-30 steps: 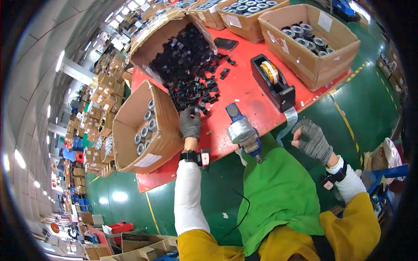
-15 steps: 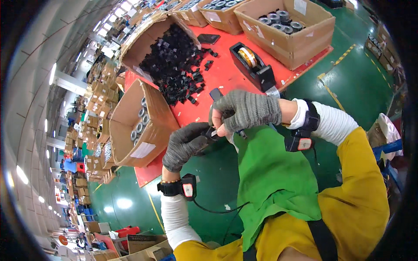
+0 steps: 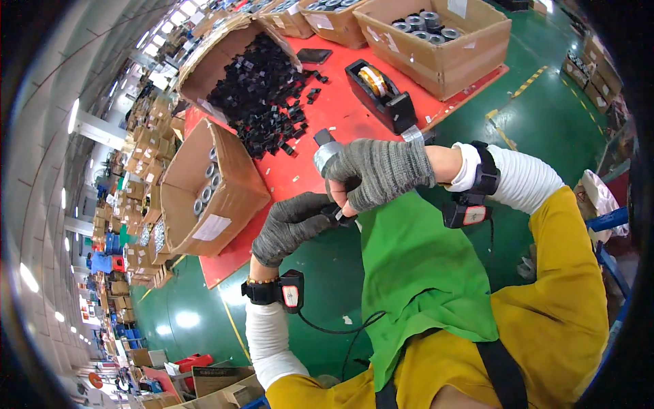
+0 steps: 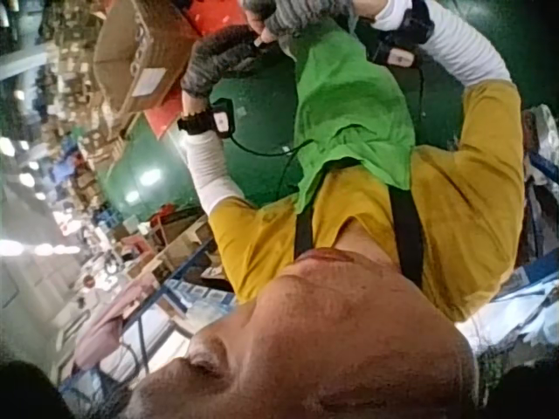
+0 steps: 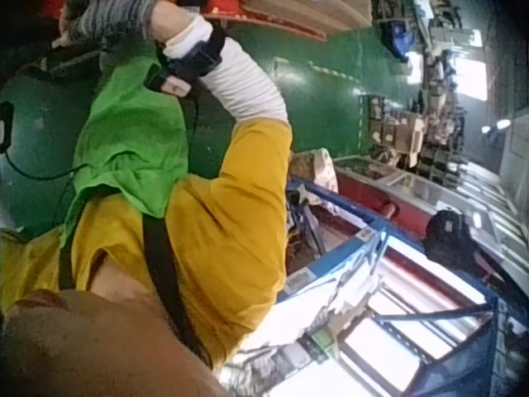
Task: Applying adhesive labels to metal ring components using a jig and manual tape dispenser.
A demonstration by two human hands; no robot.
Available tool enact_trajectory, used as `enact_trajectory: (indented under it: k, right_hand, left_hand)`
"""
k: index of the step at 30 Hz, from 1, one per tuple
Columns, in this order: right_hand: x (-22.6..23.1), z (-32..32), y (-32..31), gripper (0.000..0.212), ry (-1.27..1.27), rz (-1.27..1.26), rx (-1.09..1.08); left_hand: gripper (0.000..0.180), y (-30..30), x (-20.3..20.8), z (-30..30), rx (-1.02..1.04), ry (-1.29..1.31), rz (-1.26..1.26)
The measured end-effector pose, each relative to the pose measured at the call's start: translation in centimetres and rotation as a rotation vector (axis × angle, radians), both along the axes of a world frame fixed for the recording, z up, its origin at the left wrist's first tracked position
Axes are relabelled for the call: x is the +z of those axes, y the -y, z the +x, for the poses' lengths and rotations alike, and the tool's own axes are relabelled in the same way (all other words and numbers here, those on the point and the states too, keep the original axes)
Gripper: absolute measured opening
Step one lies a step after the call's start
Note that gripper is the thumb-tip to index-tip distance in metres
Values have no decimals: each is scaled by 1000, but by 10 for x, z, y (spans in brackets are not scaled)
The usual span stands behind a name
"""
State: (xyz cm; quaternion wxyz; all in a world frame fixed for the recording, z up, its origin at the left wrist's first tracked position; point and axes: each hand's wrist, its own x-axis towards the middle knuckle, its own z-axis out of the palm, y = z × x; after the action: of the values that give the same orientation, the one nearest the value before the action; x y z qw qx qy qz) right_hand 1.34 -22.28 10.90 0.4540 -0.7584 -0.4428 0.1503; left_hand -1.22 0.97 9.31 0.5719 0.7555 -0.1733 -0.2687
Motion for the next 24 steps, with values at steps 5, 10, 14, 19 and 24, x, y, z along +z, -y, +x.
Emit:
enact_trajectory:
  k: [5, 10, 14, 19, 24]
  right_hand:
    - [-9, -1, 0, 8, -29, -3, -18]
    - [-16, -3, 3, 9, 34, 1, -76]
    - [-20, -1, 3, 11, -34, -4, -52]
    - [-19, -7, 4, 13, -41, -54, -131]
    - [-29, -10, 8, 28, -132, 87, -183]
  left_hand:
    - [32, 1, -6, 0, -8, 58, 3]
    - [32, 4, -12, 1, -4, 27, 33]
    - [33, 6, -15, -1, 16, 0, 8]
    - [33, 8, -15, 0, 28, -31, 17]
    - [33, 10, -20, -3, 66, -101, -14]
